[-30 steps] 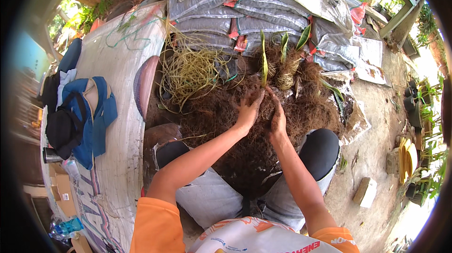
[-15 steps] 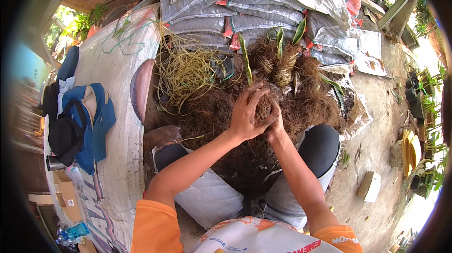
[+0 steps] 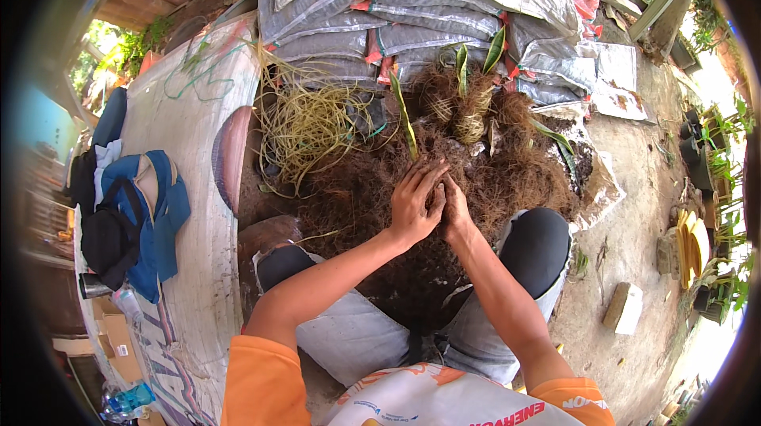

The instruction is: The person sits on the ground and uses their hands to wrap a plant's root ball with a yellow string, then packs soil around the roots. They repeat this process with several small plants, handling each one individually.

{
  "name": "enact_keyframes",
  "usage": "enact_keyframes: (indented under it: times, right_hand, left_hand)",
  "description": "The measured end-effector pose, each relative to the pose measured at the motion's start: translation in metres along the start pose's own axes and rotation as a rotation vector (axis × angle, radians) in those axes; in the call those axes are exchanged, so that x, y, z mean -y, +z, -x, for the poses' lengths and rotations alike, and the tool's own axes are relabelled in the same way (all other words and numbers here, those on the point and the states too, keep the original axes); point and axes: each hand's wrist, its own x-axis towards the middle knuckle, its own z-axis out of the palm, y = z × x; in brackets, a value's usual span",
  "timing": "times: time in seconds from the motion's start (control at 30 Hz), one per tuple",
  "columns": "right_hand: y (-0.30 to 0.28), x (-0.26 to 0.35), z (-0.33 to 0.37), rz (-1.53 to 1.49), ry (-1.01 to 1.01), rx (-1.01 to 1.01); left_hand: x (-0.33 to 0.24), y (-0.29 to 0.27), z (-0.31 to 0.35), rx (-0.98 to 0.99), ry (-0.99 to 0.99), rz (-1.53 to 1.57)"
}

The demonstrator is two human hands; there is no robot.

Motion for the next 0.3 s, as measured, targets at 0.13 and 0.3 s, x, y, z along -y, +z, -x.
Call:
enact_keyframes:
  times: [0.13, 0.3]
  right_hand:
    - [-0.027, -0.006, -0.012, 0.13, -0.046, 0.038]
    - [-0.014, -0.01, -0.009, 0.096, -0.032, 0.102]
  left_hand:
    - [-0.002, 0.004, 0.004, -0.035, -0.032, 0.011]
    - [0.004, 0.004, 0.009, -0.04, -0.063, 0.041]
